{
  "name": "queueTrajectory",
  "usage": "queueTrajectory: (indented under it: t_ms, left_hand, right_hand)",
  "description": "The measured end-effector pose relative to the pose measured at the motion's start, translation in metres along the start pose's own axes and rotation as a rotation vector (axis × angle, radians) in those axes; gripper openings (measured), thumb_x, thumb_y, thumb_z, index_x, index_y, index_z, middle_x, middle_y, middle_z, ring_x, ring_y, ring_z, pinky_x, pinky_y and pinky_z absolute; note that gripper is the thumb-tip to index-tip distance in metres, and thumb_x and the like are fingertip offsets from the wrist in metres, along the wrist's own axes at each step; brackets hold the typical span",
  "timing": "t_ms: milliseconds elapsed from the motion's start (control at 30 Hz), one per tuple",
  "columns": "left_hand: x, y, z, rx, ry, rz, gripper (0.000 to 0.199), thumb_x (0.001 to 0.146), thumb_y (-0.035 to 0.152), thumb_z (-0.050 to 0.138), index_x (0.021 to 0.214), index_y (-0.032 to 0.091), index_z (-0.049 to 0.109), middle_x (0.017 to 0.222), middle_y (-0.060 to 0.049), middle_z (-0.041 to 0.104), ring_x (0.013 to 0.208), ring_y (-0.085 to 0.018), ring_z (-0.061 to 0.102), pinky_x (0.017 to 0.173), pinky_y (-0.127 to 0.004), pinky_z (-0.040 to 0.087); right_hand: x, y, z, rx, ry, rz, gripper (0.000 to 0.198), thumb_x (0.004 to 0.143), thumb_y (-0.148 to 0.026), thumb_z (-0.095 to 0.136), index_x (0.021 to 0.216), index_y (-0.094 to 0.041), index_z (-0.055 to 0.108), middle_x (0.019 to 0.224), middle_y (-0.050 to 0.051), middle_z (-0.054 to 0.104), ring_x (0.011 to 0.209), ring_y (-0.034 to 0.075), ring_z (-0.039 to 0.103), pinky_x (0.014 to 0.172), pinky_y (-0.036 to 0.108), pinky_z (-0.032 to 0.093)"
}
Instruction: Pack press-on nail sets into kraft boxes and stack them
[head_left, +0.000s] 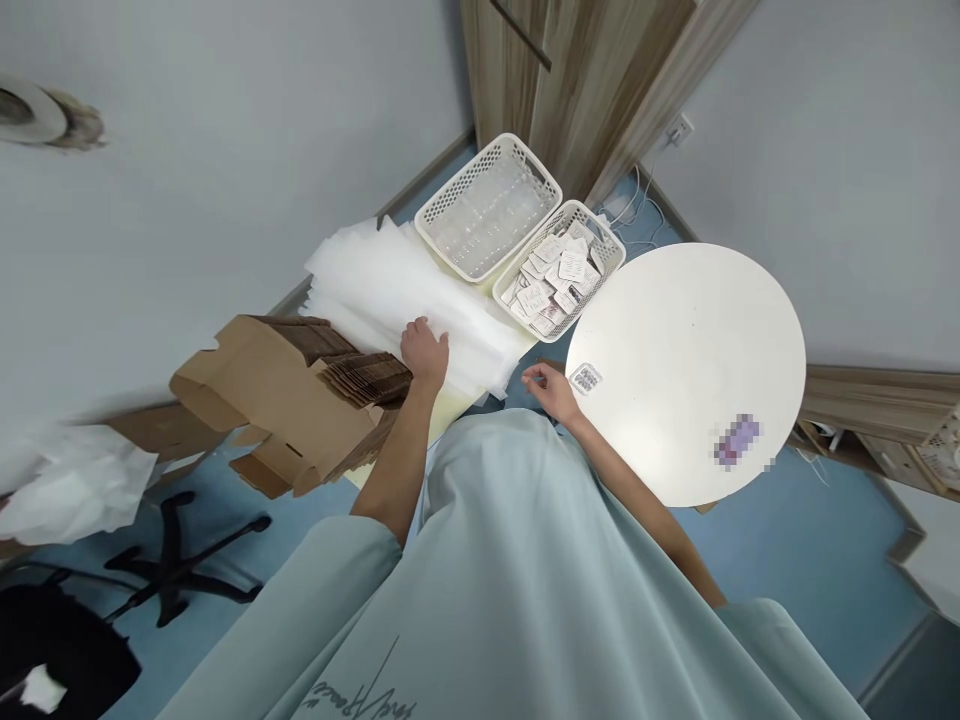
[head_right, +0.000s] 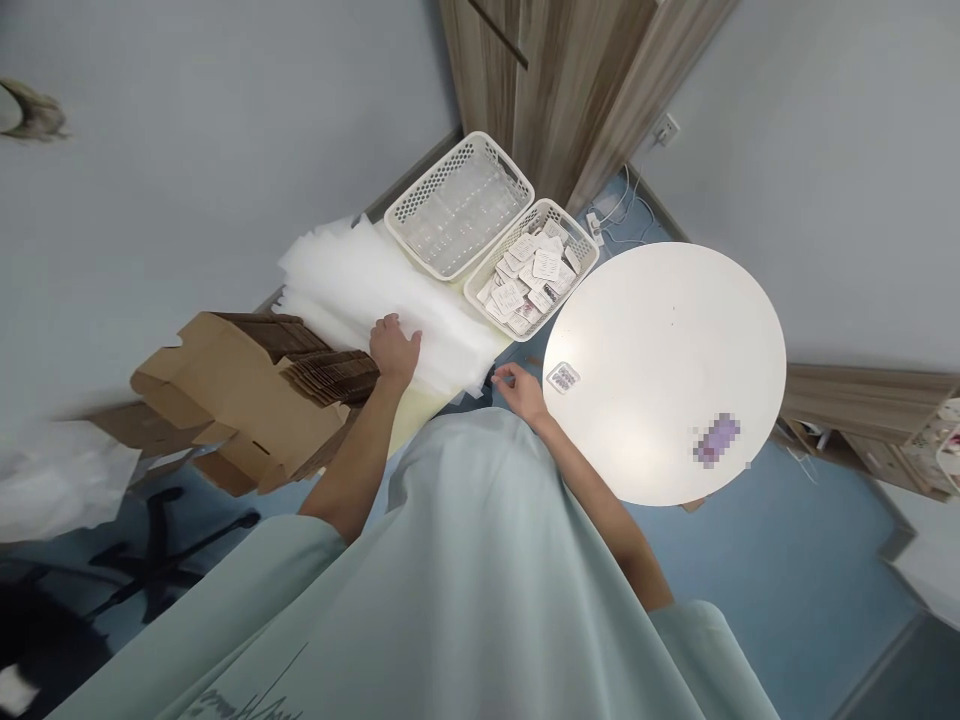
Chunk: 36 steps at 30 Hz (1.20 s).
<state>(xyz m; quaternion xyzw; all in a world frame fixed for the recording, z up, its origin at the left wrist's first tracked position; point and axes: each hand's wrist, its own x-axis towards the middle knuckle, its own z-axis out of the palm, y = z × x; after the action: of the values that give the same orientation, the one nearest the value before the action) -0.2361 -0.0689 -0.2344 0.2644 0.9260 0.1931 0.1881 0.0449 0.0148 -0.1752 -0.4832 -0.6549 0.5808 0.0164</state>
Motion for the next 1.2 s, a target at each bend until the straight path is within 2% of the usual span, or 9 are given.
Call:
queueTrajectory:
  t_ms: [200, 400, 500, 600, 767, 867, 933, 1067, 1200]
  left_hand:
    - [-0.008, 0.002, -0.003, 0.036, -0.077, 0.009, 0.029, 0.099, 0.027, 0.059, 0.125, 0.015, 0.066, 0.122, -0.021, 0.074, 0.121, -0.040, 0.066, 0.110, -0.055, 0.048]
    - [-0.039, 0.024, -0.028, -0.036, 0.035, 0.140, 0.020, 0.105, 0.033, 0.054, 0.110, 0.022, 0.070, 0.115, -0.017, 0.076, 0.113, -0.037, 0.066, 0.105, -0.050, 0.048]
    - [-0.067, 0.047, -0.043, -0.092, 0.103, 0.273, 0.018, 0.106, 0.035, 0.056, 0.106, 0.024, 0.071, 0.109, -0.014, 0.077, 0.102, -0.032, 0.067, 0.100, -0.047, 0.049]
    - [-0.098, 0.080, -0.055, -0.145, 0.142, 0.459, 0.018, 0.106, 0.035, 0.058, 0.105, 0.024, 0.072, 0.108, -0.011, 0.078, 0.097, -0.029, 0.068, 0.097, -0.045, 0.051]
    - [-0.142, 0.141, -0.054, -0.198, 0.109, 0.735, 0.018, 0.108, 0.032, 0.058, 0.104, 0.026, 0.075, 0.105, -0.008, 0.079, 0.099, -0.026, 0.069, 0.097, -0.044, 0.052]
    - [-0.163, 0.175, -0.041, -0.223, 0.009, 0.788, 0.019, 0.108, 0.033, 0.059, 0.101, 0.027, 0.076, 0.105, -0.009, 0.077, 0.103, -0.027, 0.070, 0.100, -0.046, 0.053]
    - [-0.177, 0.198, -0.030, -0.233, -0.117, 0.776, 0.019, 0.106, 0.035, 0.061, 0.100, 0.029, 0.078, 0.109, -0.009, 0.076, 0.110, -0.029, 0.069, 0.105, -0.048, 0.053]
    - [-0.208, 0.238, -0.009, -0.246, -0.353, 0.762, 0.016, 0.103, 0.036, 0.064, 0.104, 0.032, 0.079, 0.120, -0.010, 0.075, 0.124, -0.033, 0.066, 0.115, -0.053, 0.051]
    - [-0.232, 0.268, 0.019, -0.336, -0.461, 0.715, 0.021, 0.100, 0.034, 0.068, 0.118, 0.028, 0.075, 0.143, -0.011, 0.066, 0.138, -0.031, 0.061, 0.115, -0.048, 0.053]
  right_hand:
    - [-0.005, -0.008, 0.000, -0.019, -0.007, -0.005, 0.013, 0.096, -0.039, 0.066, 0.100, -0.027, 0.070, 0.113, 0.001, 0.080, 0.082, 0.020, 0.075, 0.083, 0.037, 0.058]
    - [-0.016, -0.024, -0.012, -0.027, 0.029, -0.059, 0.016, 0.097, -0.039, 0.065, 0.102, -0.026, 0.072, 0.114, 0.004, 0.080, 0.089, 0.021, 0.074, 0.083, 0.038, 0.059]
    - [-0.020, -0.039, -0.021, 0.035, 0.087, -0.149, 0.021, 0.098, -0.044, 0.065, 0.104, -0.026, 0.073, 0.112, 0.005, 0.081, 0.099, 0.023, 0.075, 0.089, 0.039, 0.061]
    - [-0.028, -0.059, -0.035, 0.100, 0.169, -0.255, 0.030, 0.098, -0.052, 0.068, 0.111, -0.026, 0.074, 0.119, 0.006, 0.080, 0.111, 0.026, 0.075, 0.098, 0.042, 0.061]
    - [-0.054, -0.079, -0.071, 0.189, 0.294, -0.355, 0.051, 0.092, -0.061, 0.078, 0.131, -0.029, 0.070, 0.133, 0.008, 0.077, 0.125, 0.028, 0.071, 0.107, 0.046, 0.058]
    - [-0.074, -0.068, -0.094, 0.288, 0.365, -0.311, 0.051, 0.094, -0.061, 0.076, 0.133, -0.030, 0.068, 0.123, 0.007, 0.079, 0.112, 0.027, 0.075, 0.098, 0.043, 0.062]
    - [-0.087, -0.052, -0.109, 0.347, 0.443, -0.252, 0.040, 0.097, -0.060, 0.071, 0.122, -0.028, 0.072, 0.112, 0.006, 0.079, 0.101, 0.025, 0.076, 0.090, 0.041, 0.063]
    - [-0.112, -0.006, -0.134, 0.483, 0.611, -0.148, 0.037, 0.099, -0.062, 0.067, 0.100, -0.026, 0.072, 0.098, 0.005, 0.077, 0.087, 0.023, 0.073, 0.078, 0.039, 0.063]
    - [-0.132, 0.043, -0.151, 0.604, 0.754, -0.096, 0.039, 0.100, -0.064, 0.065, 0.100, -0.025, 0.067, 0.096, 0.005, 0.074, 0.083, 0.021, 0.070, 0.072, 0.034, 0.061]
